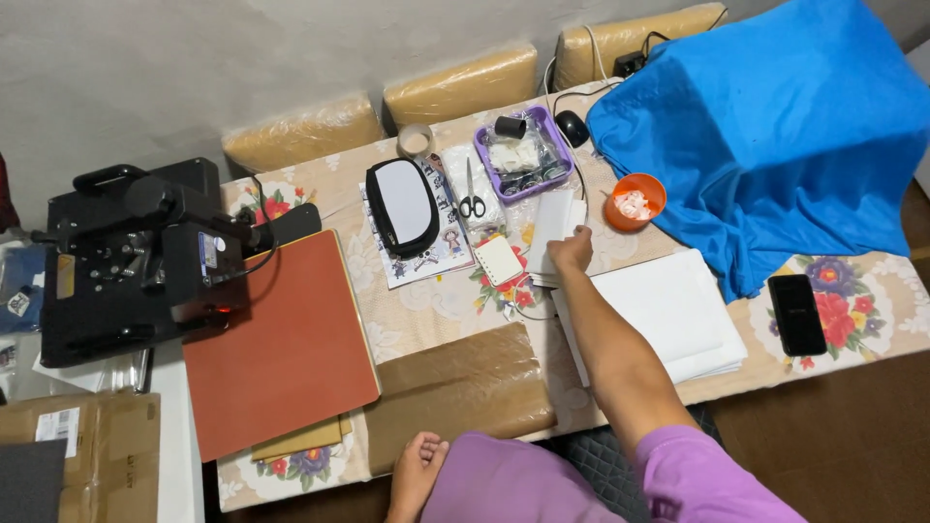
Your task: Using a heat press machine to transfer a design onto a small pouch, then recording or checking details in a notebook.
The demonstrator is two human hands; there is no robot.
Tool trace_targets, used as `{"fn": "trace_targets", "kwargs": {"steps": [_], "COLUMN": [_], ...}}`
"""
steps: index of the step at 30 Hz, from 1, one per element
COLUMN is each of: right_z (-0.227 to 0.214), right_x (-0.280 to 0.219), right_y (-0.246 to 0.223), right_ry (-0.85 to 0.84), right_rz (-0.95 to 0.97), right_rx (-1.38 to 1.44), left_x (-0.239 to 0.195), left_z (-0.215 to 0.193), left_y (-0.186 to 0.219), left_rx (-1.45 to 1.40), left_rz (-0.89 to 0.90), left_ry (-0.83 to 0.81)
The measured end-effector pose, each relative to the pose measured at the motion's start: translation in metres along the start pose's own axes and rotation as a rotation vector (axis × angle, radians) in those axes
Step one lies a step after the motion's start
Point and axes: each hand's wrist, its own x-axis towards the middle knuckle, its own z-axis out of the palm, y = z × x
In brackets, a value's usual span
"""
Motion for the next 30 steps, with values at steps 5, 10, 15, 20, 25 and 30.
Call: {"fn": "trace_targets", "kwargs": {"steps": [5,10,15,20,25,30], "right_z": [-0.012,-0.034,-0.033,-0.031,0.012,0.110], "right_x": [-0.015,-0.095,-0.187,-0.285,-0.348,-0.358], "right_y": [0.015,0.043,0.077,0.046,0.003,0.020], "right_ry": [-0.180,-0.478,-0.869,-1.068,-1.136,-0.912], "right_rz": [0.028,-0.041,-0.163,-0.288,-0.451,-0.440], "right_rx": [0.512,0.746,0.654,0.327,0.043,0.181], "left_x": [0.004,0.030,0.049,0.074,0.070,0.080], "left_z": [-0.001,-0.002,-0.021,-0.056,-0.116,-0.196], "left_y": [0.020,0.030,0.056,0.069,0.061,0.035], "left_rx": [0.014,-0.008,-0.630,-0.967,-1.106,-1.327], "left_rz": [-0.014,-0.009,0.142,0.192,0.054,-0.097], "left_ry": [0.015,0.003,-0.125,-0.151,-0.026,0.178]}}
